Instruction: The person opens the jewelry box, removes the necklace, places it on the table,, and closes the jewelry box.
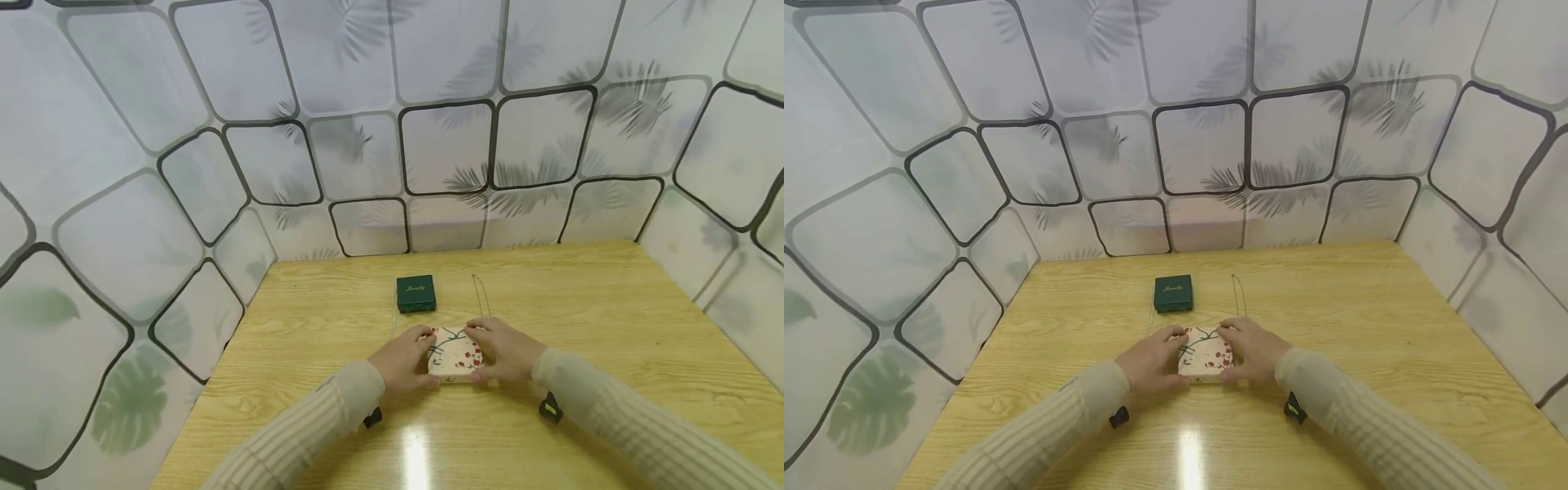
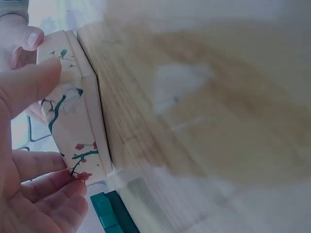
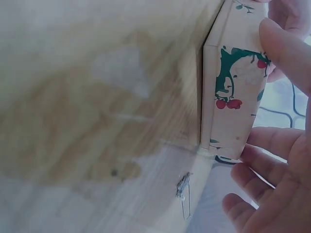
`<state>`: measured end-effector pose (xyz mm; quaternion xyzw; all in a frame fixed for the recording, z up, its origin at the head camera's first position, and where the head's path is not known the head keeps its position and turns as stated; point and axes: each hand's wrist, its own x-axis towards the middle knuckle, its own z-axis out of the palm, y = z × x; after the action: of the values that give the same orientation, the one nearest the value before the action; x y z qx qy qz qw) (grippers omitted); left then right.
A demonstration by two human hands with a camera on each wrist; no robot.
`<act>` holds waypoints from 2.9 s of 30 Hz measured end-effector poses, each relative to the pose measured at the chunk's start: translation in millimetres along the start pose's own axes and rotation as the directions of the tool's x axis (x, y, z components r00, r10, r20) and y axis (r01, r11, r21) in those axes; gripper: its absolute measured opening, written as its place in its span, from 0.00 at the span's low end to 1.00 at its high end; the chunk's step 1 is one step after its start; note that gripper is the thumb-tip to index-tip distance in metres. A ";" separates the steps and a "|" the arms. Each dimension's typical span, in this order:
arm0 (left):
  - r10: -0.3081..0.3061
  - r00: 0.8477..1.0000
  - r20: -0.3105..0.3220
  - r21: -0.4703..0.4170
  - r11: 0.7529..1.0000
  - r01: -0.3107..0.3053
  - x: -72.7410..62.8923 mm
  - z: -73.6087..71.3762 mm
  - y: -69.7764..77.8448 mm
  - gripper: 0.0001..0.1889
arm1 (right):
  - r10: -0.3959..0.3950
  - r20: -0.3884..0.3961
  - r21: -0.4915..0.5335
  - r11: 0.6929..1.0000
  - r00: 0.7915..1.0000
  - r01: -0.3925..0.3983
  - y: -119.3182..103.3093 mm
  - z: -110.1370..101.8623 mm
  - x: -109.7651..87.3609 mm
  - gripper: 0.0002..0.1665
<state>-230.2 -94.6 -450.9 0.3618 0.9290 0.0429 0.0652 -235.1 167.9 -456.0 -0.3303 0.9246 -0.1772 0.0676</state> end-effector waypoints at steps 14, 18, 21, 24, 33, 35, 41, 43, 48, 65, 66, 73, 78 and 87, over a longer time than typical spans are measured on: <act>-0.045 0.999 0.001 0.067 0.997 0.045 20.1 -1.2 -4.4 0.42 | -0.002 -0.002 -0.002 1.000 1.000 0.002 17.0 -6.8 15.8 0.54; -0.037 0.999 -0.021 0.080 0.996 0.039 26.0 -2.1 -4.6 0.40 | 0.009 0.003 -0.011 1.000 1.000 -0.009 22.1 -10.4 19.5 0.54; -0.036 0.999 -0.033 0.106 0.994 0.040 31.4 -2.5 -5.4 0.40 | 0.016 0.003 -0.011 1.000 1.000 -0.016 26.7 -12.9 22.6 0.54; -0.047 0.999 -0.026 0.126 0.991 0.050 36.9 -3.1 -6.2 0.40 | 0.017 0.001 -0.007 1.000 1.000 -0.017 32.5 -13.7 25.9 0.55; -0.067 0.998 -0.003 0.210 0.975 0.067 53.2 -5.4 -8.2 0.40 | 0.039 0.019 -0.006 0.999 0.999 -0.039 44.2 -17.4 34.0 0.57; -0.072 0.997 0.003 0.222 0.973 0.069 56.4 -6.1 -8.6 0.40 | 0.043 0.022 0.002 0.999 0.999 -0.043 44.1 -19.7 34.8 0.56; -0.088 0.996 0.026 0.195 0.977 0.081 62.8 -9.4 -7.0 0.40 | 0.058 0.035 0.005 0.998 0.998 -0.058 45.9 -21.5 36.3 0.56; -0.097 0.995 0.034 0.184 0.979 0.089 64.1 -11.1 -5.7 0.40 | 0.067 0.039 0.002 0.998 0.997 -0.068 47.0 -22.0 36.7 0.56; -0.120 0.992 0.046 0.179 0.978 0.110 66.1 -13.1 -4.0 0.40 | 0.067 0.031 0.021 0.998 0.997 -0.067 50.0 -23.0 38.2 0.56; -0.124 0.992 -0.012 0.193 0.973 0.124 61.8 -8.3 -6.7 0.38 | 0.049 0.021 0.031 0.998 0.999 -0.050 53.1 -18.9 39.4 0.55; -0.138 0.990 -0.017 0.194 0.971 0.138 60.5 -8.1 -7.5 0.38 | 0.044 0.022 0.028 0.999 0.999 -0.045 53.3 -17.6 39.5 0.55; -0.224 0.975 -0.003 0.181 0.958 0.221 53.3 -5.8 -15.5 0.52 | 0.038 0.017 0.008 0.999 0.999 -0.038 51.2 -16.7 40.4 0.56; -0.246 0.969 0.014 0.138 0.961 0.241 47.6 -7.6 -20.1 0.55 | 0.043 0.038 0.011 0.999 0.998 -0.044 46.8 -20.5 40.0 0.55; -0.236 0.972 0.009 0.122 0.965 0.234 43.2 -6.1 -28.1 0.56 | 0.048 0.049 0.052 0.997 0.998 -0.050 51.2 -14.6 37.8 0.55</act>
<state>-281.3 -86.2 -452.3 0.2529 0.9654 -0.0255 0.0586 -297.9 184.8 -461.7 -0.3097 0.9256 -0.1920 0.1028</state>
